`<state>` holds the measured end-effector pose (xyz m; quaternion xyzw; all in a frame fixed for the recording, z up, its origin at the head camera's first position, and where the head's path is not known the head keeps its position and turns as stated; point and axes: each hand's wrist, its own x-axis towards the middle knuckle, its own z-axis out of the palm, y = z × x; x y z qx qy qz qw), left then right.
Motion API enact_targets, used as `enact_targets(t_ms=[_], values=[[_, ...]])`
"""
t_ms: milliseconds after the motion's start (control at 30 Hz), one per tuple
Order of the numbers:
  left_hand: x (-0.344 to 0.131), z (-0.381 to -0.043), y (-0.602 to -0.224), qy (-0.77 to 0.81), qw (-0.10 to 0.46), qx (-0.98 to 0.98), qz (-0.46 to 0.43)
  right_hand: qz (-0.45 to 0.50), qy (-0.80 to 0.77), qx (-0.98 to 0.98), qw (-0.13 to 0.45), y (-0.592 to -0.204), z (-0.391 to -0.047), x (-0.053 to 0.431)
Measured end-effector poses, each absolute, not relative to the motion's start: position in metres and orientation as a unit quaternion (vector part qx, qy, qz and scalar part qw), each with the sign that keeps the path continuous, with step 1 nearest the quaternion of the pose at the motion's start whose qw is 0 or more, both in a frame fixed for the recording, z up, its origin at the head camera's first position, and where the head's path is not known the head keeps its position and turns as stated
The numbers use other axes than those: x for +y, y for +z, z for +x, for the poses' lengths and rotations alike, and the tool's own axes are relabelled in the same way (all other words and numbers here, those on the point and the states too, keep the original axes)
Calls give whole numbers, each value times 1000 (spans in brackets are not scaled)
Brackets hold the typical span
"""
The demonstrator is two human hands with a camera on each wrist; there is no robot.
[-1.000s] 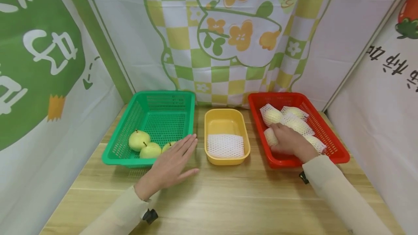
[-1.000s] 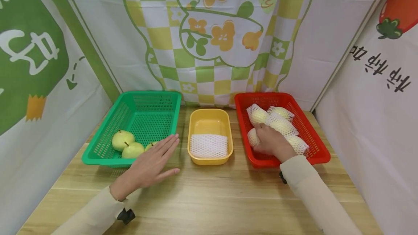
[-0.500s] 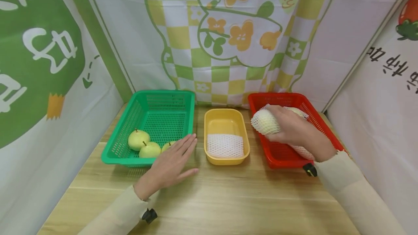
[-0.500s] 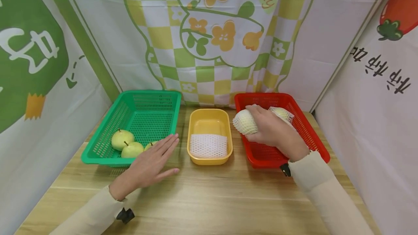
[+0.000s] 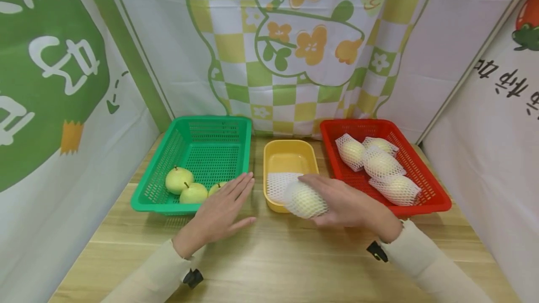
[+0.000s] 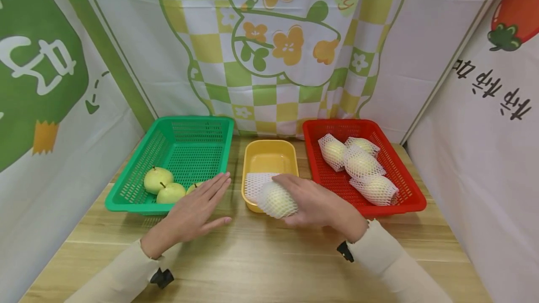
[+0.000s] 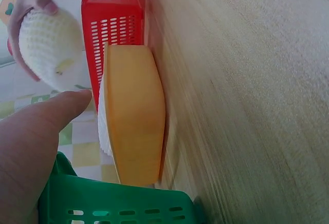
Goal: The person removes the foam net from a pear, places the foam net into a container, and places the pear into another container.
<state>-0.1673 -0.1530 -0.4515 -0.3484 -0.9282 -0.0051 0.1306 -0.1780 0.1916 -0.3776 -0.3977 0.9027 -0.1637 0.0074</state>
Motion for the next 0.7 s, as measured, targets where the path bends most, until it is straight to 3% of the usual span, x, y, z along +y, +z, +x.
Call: enact_targets(t_ms=[400, 700], values=[[-151, -167, -452, -9, 134, -927, -350, -475, -214, 850, 77, -452, -162, 156], [-153, -167, -449, -21, 118, -930, -347, -467, -204, 855, 94, -467, -156, 167]])
